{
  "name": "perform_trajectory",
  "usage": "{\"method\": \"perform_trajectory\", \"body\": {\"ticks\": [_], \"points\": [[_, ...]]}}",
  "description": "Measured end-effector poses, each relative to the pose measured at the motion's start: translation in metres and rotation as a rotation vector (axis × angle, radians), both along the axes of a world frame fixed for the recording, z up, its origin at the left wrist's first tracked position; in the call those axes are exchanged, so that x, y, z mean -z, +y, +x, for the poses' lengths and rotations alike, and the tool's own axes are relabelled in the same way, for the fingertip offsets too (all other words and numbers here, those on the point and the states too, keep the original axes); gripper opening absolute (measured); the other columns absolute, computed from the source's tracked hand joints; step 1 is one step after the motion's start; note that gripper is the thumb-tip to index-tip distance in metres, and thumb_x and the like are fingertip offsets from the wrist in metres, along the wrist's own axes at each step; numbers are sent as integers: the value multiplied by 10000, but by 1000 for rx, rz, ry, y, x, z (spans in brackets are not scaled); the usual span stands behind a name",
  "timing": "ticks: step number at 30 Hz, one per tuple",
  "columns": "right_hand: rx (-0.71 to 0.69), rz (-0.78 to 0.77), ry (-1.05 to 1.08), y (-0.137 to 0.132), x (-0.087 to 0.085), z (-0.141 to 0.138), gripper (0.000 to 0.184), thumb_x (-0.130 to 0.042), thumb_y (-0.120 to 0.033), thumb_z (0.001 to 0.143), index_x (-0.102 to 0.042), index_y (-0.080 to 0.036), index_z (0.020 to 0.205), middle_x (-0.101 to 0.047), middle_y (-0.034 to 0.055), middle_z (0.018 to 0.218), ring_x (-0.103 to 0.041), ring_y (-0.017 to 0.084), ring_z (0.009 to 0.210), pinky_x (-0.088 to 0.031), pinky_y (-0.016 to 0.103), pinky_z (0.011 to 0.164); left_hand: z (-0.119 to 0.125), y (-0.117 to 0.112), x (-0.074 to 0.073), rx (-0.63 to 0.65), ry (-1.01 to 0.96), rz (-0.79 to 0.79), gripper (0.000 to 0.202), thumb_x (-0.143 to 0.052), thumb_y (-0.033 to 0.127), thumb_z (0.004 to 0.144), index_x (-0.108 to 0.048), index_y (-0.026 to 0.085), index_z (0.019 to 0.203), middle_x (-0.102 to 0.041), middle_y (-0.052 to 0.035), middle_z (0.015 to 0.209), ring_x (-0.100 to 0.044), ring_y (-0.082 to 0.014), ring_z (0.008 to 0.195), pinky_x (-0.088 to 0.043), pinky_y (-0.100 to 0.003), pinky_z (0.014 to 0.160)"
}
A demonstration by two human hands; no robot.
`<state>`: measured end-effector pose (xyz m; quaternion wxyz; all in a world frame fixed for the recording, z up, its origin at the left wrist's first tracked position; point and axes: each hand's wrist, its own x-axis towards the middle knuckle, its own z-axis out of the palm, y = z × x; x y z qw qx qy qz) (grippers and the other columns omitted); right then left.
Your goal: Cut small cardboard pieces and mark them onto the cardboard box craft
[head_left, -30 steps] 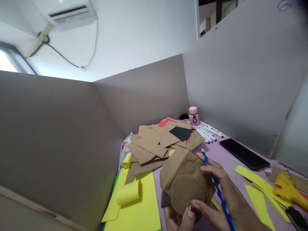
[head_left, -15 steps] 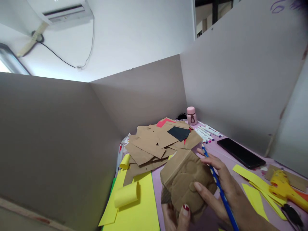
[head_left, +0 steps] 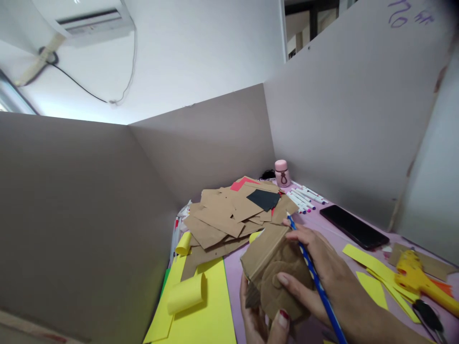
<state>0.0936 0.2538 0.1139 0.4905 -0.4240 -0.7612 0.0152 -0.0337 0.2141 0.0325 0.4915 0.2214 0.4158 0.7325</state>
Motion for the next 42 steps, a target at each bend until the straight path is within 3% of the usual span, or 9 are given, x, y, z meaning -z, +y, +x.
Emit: {"method": "perform_trajectory", "body": {"ticks": [9,14,18,25,35,42], "points": [[-23,-144,12,-1,2,0,476,-613,-304,804,-348,-236,1193,-555,181,1212,-590,381,1112,-571,555,761,-1,1,1,51,-89,58,1001,-812,387,575,-298,258,1424,-624,-155,1282,-566,-376,1201,-527,-402,894],[-13,-144,50,-1,5,-2,460,-606,-295,802,-361,-230,1185,-524,182,1212,-582,381,1117,-556,572,795,-3,0,-10,80,5,48,939,-799,356,596,-317,218,1390,-629,-167,1272,-622,-349,1126,-541,-368,859],[0,-171,91,-2,12,-2,463,-607,-332,809,-363,-243,1193,-485,169,1239,-563,384,1132,-544,585,816,-3,1,-24,68,27,68,896,-829,407,579,-365,209,1320,-658,-164,1231,-666,-315,1064,-554,-325,835],[7,-195,149,-3,14,1,459,-600,-355,821,-348,-272,1196,-479,130,1218,-545,347,1118,-521,566,846,-4,5,-41,63,190,55,764,-811,500,586,-477,188,1199,-677,-183,1188,-689,-303,1004,-562,-339,799],[16,-204,191,-8,13,6,472,-613,-358,811,-359,-270,1199,-489,112,1190,-559,316,1064,-525,533,832,-7,7,-46,54,251,0,732,-766,566,599,-468,182,1146,-604,-177,1211,-627,-327,1075,-501,-390,881],[35,-158,184,-8,13,4,476,-608,-345,805,-359,-254,1201,-488,141,1227,-565,337,1092,-531,550,839,-4,6,-55,59,264,-14,808,-776,551,593,-409,198,1221,-552,-173,1226,-681,-281,927,-540,-358,772]]}}
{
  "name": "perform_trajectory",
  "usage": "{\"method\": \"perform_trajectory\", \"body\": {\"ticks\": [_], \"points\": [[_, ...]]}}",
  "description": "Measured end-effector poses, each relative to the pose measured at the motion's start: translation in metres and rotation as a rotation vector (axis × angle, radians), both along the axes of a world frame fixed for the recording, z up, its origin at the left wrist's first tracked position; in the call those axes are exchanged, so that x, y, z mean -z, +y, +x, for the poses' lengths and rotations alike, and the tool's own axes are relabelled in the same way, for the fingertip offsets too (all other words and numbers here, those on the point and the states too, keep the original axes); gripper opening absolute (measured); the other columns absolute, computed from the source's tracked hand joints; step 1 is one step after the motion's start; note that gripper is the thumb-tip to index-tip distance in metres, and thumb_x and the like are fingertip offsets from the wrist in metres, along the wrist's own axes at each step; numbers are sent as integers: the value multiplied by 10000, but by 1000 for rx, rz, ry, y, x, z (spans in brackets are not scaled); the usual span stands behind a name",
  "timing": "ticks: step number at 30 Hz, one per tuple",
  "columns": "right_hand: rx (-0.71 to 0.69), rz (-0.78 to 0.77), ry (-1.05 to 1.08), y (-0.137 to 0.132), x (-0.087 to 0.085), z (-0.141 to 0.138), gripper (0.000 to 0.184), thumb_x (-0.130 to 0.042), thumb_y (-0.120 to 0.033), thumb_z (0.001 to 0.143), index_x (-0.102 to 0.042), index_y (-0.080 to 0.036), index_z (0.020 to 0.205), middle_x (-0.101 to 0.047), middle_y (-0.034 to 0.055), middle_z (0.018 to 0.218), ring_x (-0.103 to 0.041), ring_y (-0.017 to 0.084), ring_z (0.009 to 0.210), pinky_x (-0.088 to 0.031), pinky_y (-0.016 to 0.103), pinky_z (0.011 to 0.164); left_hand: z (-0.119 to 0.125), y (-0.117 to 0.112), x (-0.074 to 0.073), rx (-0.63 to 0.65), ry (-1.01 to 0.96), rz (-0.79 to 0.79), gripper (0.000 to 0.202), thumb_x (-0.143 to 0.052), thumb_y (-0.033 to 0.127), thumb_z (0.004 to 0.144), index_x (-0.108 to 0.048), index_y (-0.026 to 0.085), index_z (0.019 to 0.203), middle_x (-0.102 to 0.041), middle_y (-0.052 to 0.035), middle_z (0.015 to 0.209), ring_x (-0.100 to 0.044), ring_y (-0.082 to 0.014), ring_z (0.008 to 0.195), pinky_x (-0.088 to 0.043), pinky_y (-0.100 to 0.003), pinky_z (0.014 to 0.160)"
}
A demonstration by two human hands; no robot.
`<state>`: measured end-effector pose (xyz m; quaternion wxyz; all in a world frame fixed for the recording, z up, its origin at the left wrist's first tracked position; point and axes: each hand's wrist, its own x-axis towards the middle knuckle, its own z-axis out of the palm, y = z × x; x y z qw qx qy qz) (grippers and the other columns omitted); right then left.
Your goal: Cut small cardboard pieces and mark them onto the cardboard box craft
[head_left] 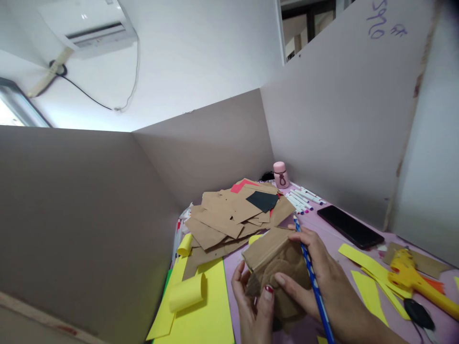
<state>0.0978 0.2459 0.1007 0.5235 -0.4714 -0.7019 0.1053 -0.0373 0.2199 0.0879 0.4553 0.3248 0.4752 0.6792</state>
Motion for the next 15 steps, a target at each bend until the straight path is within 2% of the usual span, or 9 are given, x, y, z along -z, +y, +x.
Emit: {"method": "perform_trajectory", "body": {"ticks": [5,10,15], "points": [[17,-1,-24,-1,1,0,483,-610,-349,811,-366,-246,1214,-498,152,1238,-560,357,1119,-537,556,839,3,-3,-5,2,2,8,805,-784,538,594,-425,189,1225,-608,-160,1179,-682,-276,949,-544,-332,777],[43,20,-42,-4,2,0,468,-610,-366,807,-385,-226,1193,-511,182,1240,-536,404,1161,-532,598,842,4,-5,-9,14,30,-2,772,-777,479,624,-409,193,1239,-622,-174,1201,-697,-278,938,-551,-332,771],[58,39,-80,-3,4,-1,452,-603,-360,817,-387,-222,1190,-522,185,1227,-545,411,1160,-550,595,823,5,-5,-12,38,59,-21,760,-775,438,636,-397,158,1233,-647,-201,1152,-712,-282,897,-560,-334,746]]}}
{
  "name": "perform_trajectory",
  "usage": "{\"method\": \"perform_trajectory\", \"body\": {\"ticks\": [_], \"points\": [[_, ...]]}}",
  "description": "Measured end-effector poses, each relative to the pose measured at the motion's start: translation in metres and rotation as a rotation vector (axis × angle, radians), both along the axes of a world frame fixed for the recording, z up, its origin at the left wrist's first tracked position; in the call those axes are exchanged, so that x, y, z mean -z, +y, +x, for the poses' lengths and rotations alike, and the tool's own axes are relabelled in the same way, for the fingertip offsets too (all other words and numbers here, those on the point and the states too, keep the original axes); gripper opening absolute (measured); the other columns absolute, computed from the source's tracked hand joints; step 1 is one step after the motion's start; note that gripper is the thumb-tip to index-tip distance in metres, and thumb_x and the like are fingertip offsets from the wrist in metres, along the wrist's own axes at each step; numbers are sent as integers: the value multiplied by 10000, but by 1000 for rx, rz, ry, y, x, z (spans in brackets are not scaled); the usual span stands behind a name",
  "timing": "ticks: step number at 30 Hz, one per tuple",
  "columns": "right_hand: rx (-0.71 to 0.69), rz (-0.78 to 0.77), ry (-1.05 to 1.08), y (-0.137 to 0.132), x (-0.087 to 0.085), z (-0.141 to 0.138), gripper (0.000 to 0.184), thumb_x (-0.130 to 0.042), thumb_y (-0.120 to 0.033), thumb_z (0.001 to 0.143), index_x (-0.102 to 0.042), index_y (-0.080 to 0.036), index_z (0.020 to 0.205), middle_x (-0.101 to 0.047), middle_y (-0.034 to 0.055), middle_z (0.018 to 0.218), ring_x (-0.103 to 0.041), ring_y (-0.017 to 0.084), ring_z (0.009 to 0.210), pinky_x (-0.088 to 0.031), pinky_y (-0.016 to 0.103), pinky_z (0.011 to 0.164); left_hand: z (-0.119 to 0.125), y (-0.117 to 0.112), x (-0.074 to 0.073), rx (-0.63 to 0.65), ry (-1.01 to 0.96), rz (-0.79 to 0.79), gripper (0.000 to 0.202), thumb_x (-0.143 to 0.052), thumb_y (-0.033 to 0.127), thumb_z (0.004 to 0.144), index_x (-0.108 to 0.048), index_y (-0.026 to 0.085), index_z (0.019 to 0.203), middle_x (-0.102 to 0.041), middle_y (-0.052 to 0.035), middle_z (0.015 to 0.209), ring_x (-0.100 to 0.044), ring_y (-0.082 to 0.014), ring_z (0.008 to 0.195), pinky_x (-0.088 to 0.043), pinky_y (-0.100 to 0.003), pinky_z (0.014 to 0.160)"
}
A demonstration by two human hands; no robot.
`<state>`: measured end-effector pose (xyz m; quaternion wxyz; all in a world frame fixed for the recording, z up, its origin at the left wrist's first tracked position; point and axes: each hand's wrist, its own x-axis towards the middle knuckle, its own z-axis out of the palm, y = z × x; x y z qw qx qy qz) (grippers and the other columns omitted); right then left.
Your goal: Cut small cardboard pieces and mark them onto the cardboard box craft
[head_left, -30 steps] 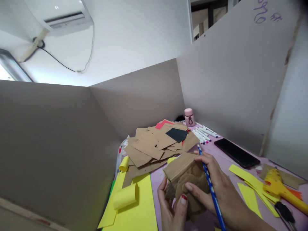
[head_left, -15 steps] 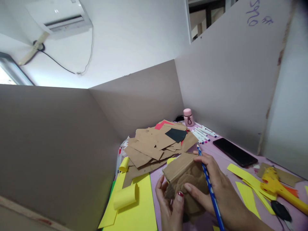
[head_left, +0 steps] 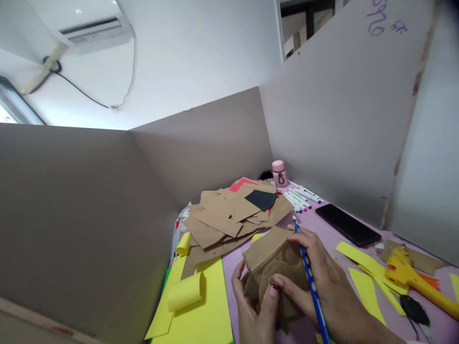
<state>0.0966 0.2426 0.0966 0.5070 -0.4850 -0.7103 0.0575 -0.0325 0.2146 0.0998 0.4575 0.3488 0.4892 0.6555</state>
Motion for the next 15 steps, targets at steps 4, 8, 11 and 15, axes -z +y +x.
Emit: {"method": "perform_trajectory", "body": {"ticks": [4,8,11,15], "points": [[-30,-8,-2,-2,-4,1,381,-532,-373,870,-383,-222,1186,-528,191,1217,-569,391,1142,-558,575,811,-1,0,-1,-20,-13,14,725,-773,396,642,-411,144,1218,-698,-188,1096,-715,-280,891,-560,-335,752],[-77,-44,48,-3,-9,5,263,-398,-327,936,-360,-262,1188,-592,127,1127,-657,283,998,-594,436,733,-3,-2,-3,1,-54,-40,741,-782,389,630,-400,145,1217,-751,-171,1041,-723,-269,883,-555,-323,761],[-84,-71,47,-4,-7,7,263,-393,-331,945,-357,-281,1201,-615,92,1111,-676,241,947,-589,359,725,-4,-2,-4,0,-56,-50,733,-783,402,620,-410,153,1199,-772,-152,994,-728,-265,860,-555,-315,738],[-77,-147,125,-8,-3,3,267,-401,-351,940,-392,-283,1198,-580,94,1209,-625,256,1056,-532,400,874,-2,0,-3,-44,-71,-43,713,-782,400,588,-429,171,1164,-777,-139,974,-729,-273,833,-556,-330,718]]}}
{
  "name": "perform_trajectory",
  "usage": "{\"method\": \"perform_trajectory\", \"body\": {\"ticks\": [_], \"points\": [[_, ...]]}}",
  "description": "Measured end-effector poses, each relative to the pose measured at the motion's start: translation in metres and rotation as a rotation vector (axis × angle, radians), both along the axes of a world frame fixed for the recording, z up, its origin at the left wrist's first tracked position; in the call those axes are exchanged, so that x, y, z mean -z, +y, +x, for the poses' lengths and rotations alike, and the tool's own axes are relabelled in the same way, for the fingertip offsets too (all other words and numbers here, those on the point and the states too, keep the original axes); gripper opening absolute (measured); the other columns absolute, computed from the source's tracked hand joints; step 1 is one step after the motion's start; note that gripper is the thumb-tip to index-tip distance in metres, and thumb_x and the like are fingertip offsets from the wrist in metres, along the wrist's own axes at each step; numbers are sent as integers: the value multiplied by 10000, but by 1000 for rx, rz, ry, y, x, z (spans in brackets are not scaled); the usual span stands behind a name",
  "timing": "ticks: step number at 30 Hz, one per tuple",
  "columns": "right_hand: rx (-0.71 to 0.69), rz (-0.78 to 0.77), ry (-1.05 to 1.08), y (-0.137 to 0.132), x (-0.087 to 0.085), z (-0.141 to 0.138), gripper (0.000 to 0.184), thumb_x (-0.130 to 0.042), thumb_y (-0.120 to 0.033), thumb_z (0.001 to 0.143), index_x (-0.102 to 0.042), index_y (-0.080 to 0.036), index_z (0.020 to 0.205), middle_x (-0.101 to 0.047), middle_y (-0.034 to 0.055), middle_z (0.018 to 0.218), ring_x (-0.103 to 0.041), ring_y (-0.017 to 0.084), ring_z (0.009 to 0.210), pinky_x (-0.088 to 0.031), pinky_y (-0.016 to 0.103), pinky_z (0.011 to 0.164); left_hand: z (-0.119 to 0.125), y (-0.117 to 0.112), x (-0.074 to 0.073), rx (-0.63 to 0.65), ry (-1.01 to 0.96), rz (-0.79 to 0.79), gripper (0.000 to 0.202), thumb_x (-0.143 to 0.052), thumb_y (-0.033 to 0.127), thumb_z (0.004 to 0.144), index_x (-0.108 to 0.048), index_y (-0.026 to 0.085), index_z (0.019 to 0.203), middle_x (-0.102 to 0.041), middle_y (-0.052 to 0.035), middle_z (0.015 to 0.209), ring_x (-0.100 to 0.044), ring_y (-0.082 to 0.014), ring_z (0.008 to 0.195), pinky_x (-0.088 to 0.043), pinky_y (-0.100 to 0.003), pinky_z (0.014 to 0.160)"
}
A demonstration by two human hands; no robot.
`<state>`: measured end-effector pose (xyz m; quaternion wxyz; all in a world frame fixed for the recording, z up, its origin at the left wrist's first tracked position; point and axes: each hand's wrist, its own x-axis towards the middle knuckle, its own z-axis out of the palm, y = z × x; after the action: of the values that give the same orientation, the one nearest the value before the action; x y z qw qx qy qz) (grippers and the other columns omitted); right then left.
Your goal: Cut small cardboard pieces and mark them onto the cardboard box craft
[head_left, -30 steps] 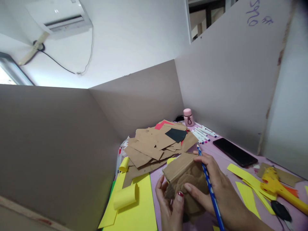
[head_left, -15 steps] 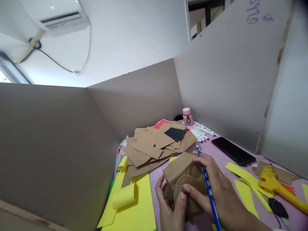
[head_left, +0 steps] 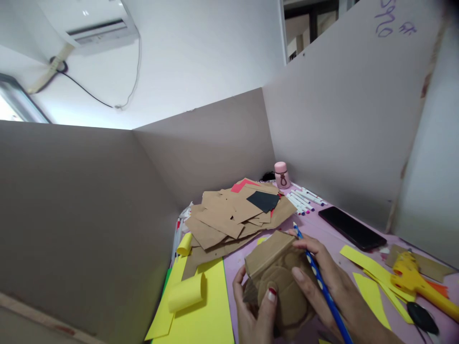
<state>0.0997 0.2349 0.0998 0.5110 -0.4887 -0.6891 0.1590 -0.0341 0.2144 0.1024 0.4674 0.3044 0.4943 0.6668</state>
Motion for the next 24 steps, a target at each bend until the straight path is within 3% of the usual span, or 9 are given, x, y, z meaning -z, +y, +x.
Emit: {"method": "perform_trajectory", "body": {"ticks": [4,11,14,17,24], "points": [[-12,-34,63,-2,1,-4,263,-427,-333,923,-418,-280,1180,-563,86,1248,-601,250,1078,-502,411,914,0,1,2,-13,-6,14,698,-768,395,592,-433,166,1159,-772,-147,970,-729,-277,812,-555,-336,701],[-21,83,-8,3,11,0,262,-455,-311,924,-416,-281,1181,-573,76,1250,-584,244,1147,-499,376,926,-6,4,15,-45,21,36,769,-781,457,573,-429,149,1184,-730,-179,1052,-717,-296,866,-554,-347,740],[12,69,65,4,11,-1,198,-438,-300,929,-476,-277,1122,-584,63,1253,-574,231,1169,-486,337,925,-9,4,16,6,-18,23,797,-795,466,574,-422,149,1203,-742,-173,1043,-713,-299,885,-550,-353,764],[18,52,75,4,10,-3,185,-446,-291,921,-493,-270,1099,-619,63,1181,-629,223,1048,-507,323,863,-12,3,14,65,-87,-13,764,-804,434,598,-432,169,1210,-762,-147,1024,-708,-296,924,-536,-355,805],[35,15,102,2,12,-3,195,-454,-311,919,-493,-282,1107,-623,71,1177,-612,237,1065,-491,383,916,-21,7,19,126,-188,-23,839,-824,408,593,-431,162,1292,-739,-161,1087,-681,-319,1001,-498,-402,884]]}}
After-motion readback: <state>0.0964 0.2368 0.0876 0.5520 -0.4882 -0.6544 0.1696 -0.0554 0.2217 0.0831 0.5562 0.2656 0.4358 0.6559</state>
